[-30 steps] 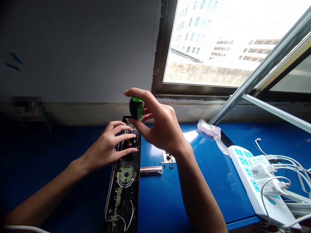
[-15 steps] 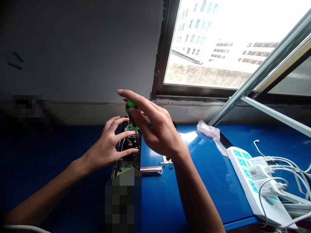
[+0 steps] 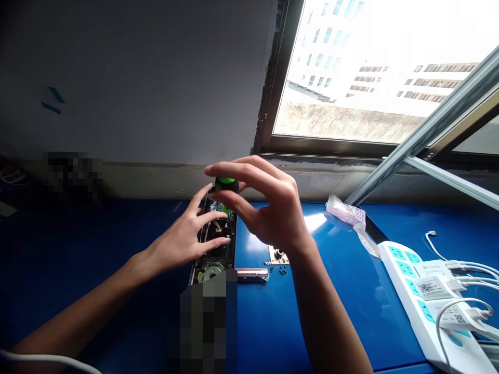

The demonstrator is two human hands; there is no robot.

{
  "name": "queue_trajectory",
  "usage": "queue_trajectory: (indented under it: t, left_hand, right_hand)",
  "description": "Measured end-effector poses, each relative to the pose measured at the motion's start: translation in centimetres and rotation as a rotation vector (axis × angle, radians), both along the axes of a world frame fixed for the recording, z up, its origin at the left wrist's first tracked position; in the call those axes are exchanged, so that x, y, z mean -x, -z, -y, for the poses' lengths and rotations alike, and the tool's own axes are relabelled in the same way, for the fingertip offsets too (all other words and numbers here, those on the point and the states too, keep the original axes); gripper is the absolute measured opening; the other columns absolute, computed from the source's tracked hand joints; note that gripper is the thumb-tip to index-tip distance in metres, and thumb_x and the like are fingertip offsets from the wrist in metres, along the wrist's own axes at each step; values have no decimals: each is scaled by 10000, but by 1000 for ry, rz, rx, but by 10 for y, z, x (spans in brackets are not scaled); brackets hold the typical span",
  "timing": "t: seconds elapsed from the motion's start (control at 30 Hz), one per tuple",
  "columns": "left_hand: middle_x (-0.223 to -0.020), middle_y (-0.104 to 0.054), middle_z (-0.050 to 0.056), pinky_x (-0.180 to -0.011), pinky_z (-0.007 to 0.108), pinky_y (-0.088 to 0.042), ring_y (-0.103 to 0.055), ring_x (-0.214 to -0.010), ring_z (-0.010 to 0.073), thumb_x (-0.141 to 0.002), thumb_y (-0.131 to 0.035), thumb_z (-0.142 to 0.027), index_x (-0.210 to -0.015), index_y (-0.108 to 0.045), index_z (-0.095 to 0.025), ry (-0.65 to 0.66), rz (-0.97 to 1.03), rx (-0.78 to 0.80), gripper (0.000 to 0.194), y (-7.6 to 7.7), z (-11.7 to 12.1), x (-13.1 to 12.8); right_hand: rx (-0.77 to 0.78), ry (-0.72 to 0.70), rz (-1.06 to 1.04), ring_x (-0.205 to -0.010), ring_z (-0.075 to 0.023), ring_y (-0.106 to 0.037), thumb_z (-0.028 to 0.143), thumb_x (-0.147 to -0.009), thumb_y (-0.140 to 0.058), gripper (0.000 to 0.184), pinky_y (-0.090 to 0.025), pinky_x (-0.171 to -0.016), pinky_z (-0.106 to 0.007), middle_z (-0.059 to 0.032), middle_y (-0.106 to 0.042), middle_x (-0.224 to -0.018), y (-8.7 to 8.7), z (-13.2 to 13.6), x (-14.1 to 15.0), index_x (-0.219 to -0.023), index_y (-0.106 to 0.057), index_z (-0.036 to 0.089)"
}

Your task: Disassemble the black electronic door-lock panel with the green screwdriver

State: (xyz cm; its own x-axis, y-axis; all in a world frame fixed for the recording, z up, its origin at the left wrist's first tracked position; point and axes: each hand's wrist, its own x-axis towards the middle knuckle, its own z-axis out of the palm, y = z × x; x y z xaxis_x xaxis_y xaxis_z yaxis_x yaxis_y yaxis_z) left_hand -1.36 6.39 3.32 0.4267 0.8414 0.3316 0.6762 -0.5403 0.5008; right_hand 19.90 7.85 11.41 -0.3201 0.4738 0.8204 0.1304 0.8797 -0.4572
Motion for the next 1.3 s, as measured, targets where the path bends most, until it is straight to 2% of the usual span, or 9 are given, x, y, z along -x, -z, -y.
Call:
queue_trajectory:
  t: [0.1, 0.23, 0.4, 0.57, 0.77, 0.93, 1.1, 1.23, 1.3]
  left_hand:
    - [-1734, -40, 73, -1080, 599, -557, -581, -1337, 437, -862, -777, -442, -1228, -719, -261, 14, 12, -8, 412, 1, 0, 0]
    - [-1724, -92, 89, -1127, 602, -515, -528, -1393, 436, -855, -789, -423, -1229, -717, -257, 24, 24, -12, 415, 1, 0, 0]
    - [-1727, -67, 81, -1128, 600, -516, -546, -1377, 435, -834, -812, -414, -1208, -722, -260, 5, 27, 18, 414, -1, 0, 0]
    - [-1729, -68, 86, -1132, 619, -504, -531, -1388, 442, -825, -822, -413, -1207, -718, -257, 6, 31, 15, 425, -2, 0, -1]
    - [-1732, -60, 66, -1112, 603, -534, -601, -1314, 417, -819, -827, -407, -1181, -725, -262, 8, 53, -2, 403, 3, -2, 0]
    - [-1730, -79, 61, -1176, 599, -473, -550, -1372, 413, -824, -823, -398, -1175, -724, -256, 8, 61, -3, 392, 3, -2, -1]
    - [-1741, -11, 10, -1186, 561, -474, -556, -1373, 400, -822, -814, -433, -1175, -724, -279, -31, 54, 81, 395, -1, 1, -2]
    - [-1739, -37, -10, -1191, 542, -476, -537, -1393, 393, -818, -814, -424, -1170, -723, -287, -34, 57, 75, 388, -2, 1, -3]
    - [-1738, -49, -7, -1181, 546, -488, -534, -1394, 396, -815, -818, -412, -1166, -724, -283, -27, 66, 65, 385, -2, 1, -3]
  right_hand:
    - [-21, 49, 11, -966, -216, -693, 280, -913, -745, 299, -656, -766, -405, -49, -696, -1125, 0, -1, 0, -1207, -754, 334]
    - [71, -73, 21, -1094, -243, -710, 228, -1013, -563, 374, -653, -899, -467, -58, -710, -1288, -2, 1, 0, -1357, -670, 329]
    - [-69, 86, 11, -935, -215, -704, 212, -851, -805, 344, -652, -739, -390, -29, -728, -1054, -4, 1, -2, -1168, -775, 341]
    - [51, -48, 44, -1150, -240, -701, 176, -1005, -575, 430, -624, -970, -470, -41, -716, -1294, -5, 4, -3, -1396, -645, 339]
    - [-70, 90, 22, -931, -198, -706, 247, -858, -809, 338, -650, -783, -378, -20, -724, -1062, -5, 1, -4, -1177, -773, 351]
    - [33, -28, 39, -1158, -217, -700, 168, -1014, -565, 415, -616, -977, -441, -18, -718, -1305, -4, 2, -4, -1381, -655, 340]
    - [-81, 114, 24, -906, -180, -703, 206, -848, -823, 327, -635, -785, -368, -27, -716, -1043, -5, 2, -6, -1159, -785, 299]
    - [6, 31, 81, -1117, -201, -692, 173, -1025, -554, 368, -615, -958, -414, -60, -682, -1315, -6, 4, -5, -1355, -680, 275]
    - [46, -25, 76, -1165, -206, -691, 140, -1030, -524, 405, -614, -983, -424, -35, -685, -1364, -6, 5, -4, -1383, -655, 289]
